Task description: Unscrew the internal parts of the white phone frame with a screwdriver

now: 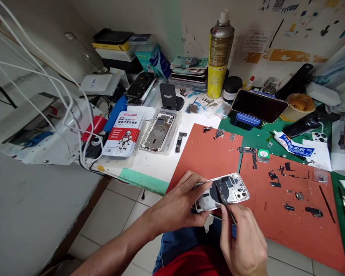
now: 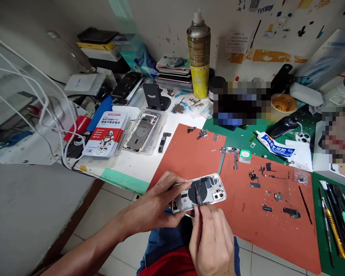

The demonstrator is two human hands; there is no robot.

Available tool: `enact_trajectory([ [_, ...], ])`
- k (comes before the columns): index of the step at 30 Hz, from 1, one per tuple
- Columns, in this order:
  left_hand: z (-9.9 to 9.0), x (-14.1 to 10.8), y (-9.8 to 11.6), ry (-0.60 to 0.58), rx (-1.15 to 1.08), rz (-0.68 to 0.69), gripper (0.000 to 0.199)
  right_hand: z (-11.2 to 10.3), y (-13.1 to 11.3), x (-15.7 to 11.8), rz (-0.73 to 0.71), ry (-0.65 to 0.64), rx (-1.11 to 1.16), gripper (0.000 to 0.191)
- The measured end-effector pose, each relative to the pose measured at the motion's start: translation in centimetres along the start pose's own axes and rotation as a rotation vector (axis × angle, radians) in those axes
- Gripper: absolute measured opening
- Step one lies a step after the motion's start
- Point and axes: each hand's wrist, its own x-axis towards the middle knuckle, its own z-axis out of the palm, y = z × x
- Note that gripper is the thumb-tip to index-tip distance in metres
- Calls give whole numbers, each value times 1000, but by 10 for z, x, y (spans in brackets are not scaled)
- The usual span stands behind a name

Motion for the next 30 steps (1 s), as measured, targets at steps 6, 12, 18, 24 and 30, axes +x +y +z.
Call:
enact_trajectory([
  [6, 2, -5, -1, -3, 150, 44, 70, -9, -5, 3, 181, 148, 1, 5],
  [12, -2, -5, 1, 26, 210, 87, 50, -14, 17, -16, 484, 110, 29, 25],
  [18, 12, 24, -4, 114, 199, 39, 10, -18, 5, -19, 748, 179, 50, 39],
  [24, 22, 38, -6, 65, 265, 22, 15, -27, -11, -15, 952, 151, 41, 49],
  [30, 20, 39, 2, 38, 282, -1, 20, -32, -11, -15, 1017, 177, 58, 53],
])
